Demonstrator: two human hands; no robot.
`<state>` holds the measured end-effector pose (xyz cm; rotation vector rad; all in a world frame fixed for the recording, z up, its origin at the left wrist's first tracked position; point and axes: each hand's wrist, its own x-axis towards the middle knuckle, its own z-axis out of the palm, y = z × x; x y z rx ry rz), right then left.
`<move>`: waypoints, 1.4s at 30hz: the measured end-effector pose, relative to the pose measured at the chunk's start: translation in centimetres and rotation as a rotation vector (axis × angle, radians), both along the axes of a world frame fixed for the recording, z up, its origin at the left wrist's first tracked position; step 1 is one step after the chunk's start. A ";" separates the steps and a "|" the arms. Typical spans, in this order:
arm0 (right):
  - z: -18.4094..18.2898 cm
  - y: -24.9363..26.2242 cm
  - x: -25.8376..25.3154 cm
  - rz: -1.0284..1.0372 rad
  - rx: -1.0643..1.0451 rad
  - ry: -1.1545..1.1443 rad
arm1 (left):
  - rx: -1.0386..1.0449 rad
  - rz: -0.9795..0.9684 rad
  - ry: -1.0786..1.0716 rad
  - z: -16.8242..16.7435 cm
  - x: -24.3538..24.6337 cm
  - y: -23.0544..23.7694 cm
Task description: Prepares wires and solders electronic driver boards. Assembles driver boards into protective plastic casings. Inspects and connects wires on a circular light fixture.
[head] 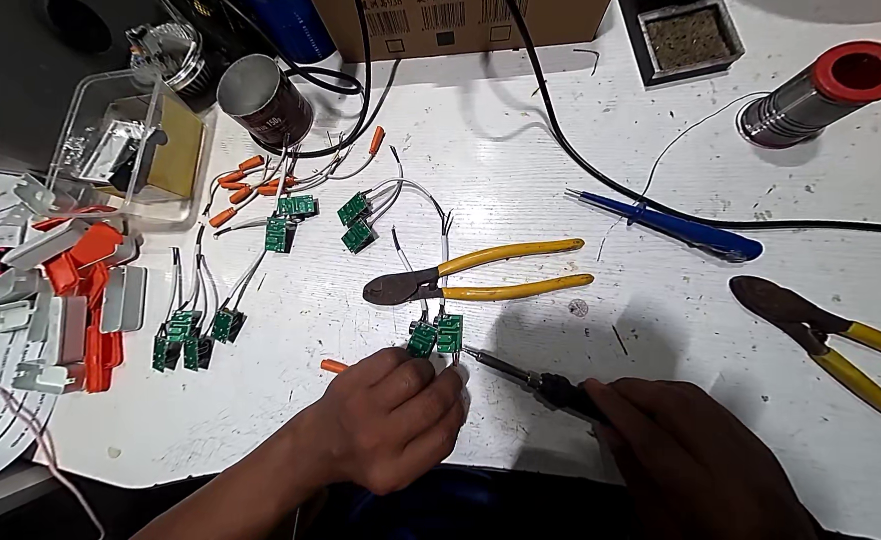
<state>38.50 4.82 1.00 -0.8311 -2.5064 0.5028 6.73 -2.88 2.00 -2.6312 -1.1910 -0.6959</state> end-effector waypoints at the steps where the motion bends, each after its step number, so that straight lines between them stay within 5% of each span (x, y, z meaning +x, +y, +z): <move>1: 0.0 0.0 0.0 0.000 -0.001 0.003 | -0.003 -0.001 0.005 0.0 -0.1 0.0; 42: -0.1 0.1 0.0 -0.016 -0.042 0.016 | 0.053 0.076 0.014 -0.1 0.8 0.4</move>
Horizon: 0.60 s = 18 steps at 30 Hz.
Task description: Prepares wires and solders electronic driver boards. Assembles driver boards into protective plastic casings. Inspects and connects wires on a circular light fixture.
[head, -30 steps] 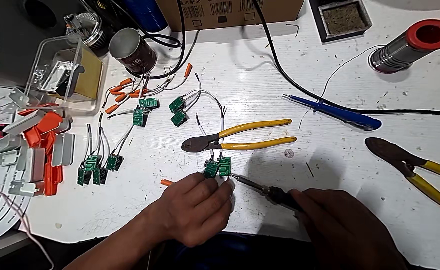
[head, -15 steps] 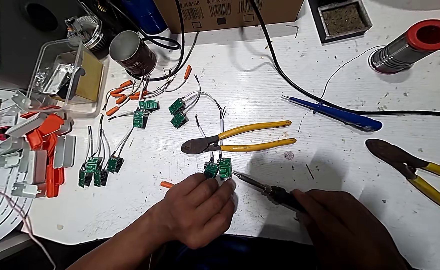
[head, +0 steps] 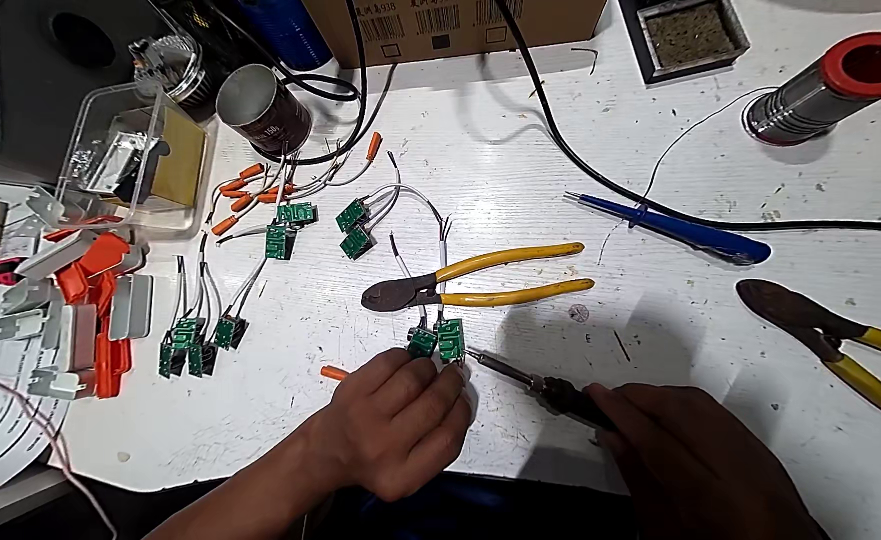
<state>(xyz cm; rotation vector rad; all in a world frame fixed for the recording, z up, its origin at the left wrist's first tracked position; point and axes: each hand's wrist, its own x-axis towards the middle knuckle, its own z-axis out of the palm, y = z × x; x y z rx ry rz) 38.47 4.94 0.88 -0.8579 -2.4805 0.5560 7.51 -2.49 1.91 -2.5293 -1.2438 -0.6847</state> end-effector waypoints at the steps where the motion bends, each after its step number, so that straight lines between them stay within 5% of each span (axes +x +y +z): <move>1: 0.0 0.0 0.0 -0.001 -0.002 0.000 | 0.000 0.002 0.001 0.0 0.0 0.0; 18: 0.0 0.0 0.0 -0.012 -0.017 0.009 | -0.093 0.092 -0.185 -0.8 -0.6 -0.3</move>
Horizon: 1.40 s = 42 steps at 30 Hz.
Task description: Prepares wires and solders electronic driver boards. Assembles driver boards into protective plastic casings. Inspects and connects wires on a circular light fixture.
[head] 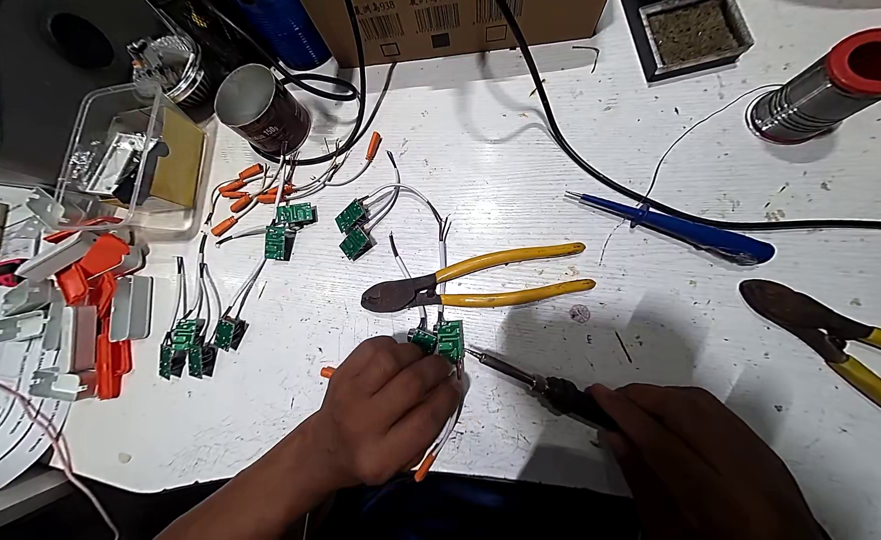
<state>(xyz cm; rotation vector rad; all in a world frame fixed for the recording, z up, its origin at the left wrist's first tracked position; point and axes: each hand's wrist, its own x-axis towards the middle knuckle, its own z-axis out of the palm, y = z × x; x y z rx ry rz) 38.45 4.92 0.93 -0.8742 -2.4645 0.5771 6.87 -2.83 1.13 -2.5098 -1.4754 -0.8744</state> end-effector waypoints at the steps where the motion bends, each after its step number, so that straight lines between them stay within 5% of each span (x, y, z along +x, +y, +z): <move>1: 0.0 0.0 0.0 -0.002 -0.001 0.003 | -0.018 0.014 -0.045 -0.1 -0.1 -0.1; 23: 0.0 -0.1 -0.1 -0.046 -0.029 0.036 | -0.354 -0.123 -0.169 1.4 -0.7 -0.3; 42: -0.1 -0.2 -0.1 -0.067 -0.051 0.034 | -0.132 0.166 -0.195 -0.4 3.6 -2.2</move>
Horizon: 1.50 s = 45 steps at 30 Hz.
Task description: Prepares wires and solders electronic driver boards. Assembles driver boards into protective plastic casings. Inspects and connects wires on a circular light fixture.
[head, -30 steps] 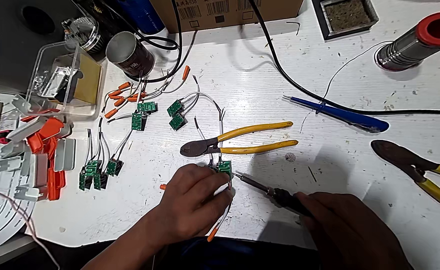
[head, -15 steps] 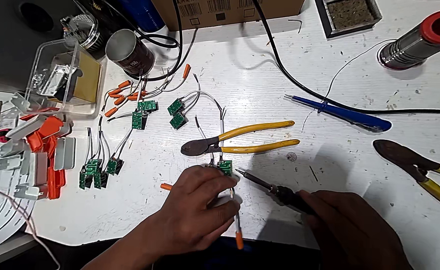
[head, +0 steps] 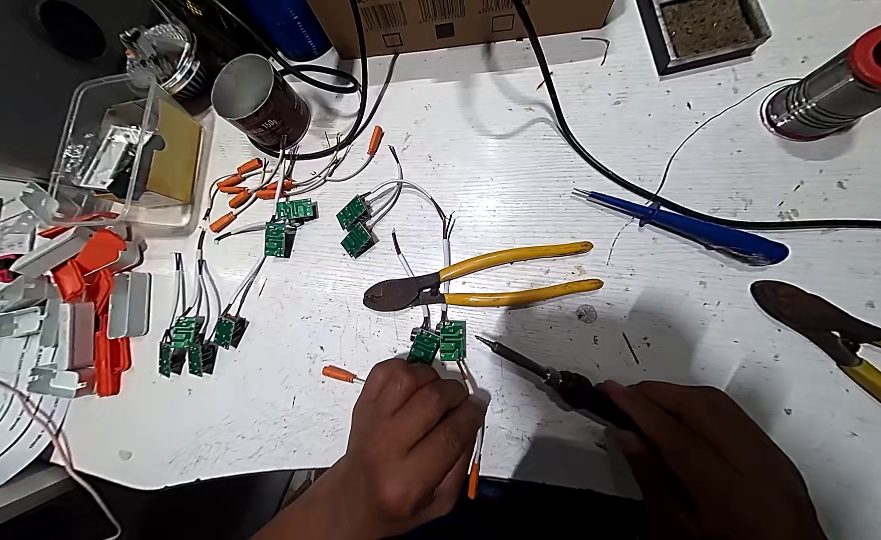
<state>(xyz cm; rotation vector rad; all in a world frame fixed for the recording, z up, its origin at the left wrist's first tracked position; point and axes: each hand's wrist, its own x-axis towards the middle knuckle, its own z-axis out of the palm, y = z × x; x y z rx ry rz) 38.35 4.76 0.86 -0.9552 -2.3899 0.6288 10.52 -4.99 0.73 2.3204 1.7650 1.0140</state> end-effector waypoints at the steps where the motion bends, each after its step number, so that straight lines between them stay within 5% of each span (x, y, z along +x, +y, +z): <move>1: 0.0 0.0 0.0 -0.002 -0.002 0.000 | -0.004 0.010 -0.037 0.0 0.0 -0.1; 15: 0.1 0.0 0.0 -0.009 -0.013 0.018 | -0.096 0.221 0.039 1.0 0.7 0.9; 32: 0.1 -0.2 0.0 -0.019 -0.010 0.022 | -0.087 -0.064 0.143 1.0 -2.3 -0.6; 45: 0.0 -0.1 0.0 -0.006 0.002 0.016 | -0.099 0.281 0.086 1.6 -0.2 -0.6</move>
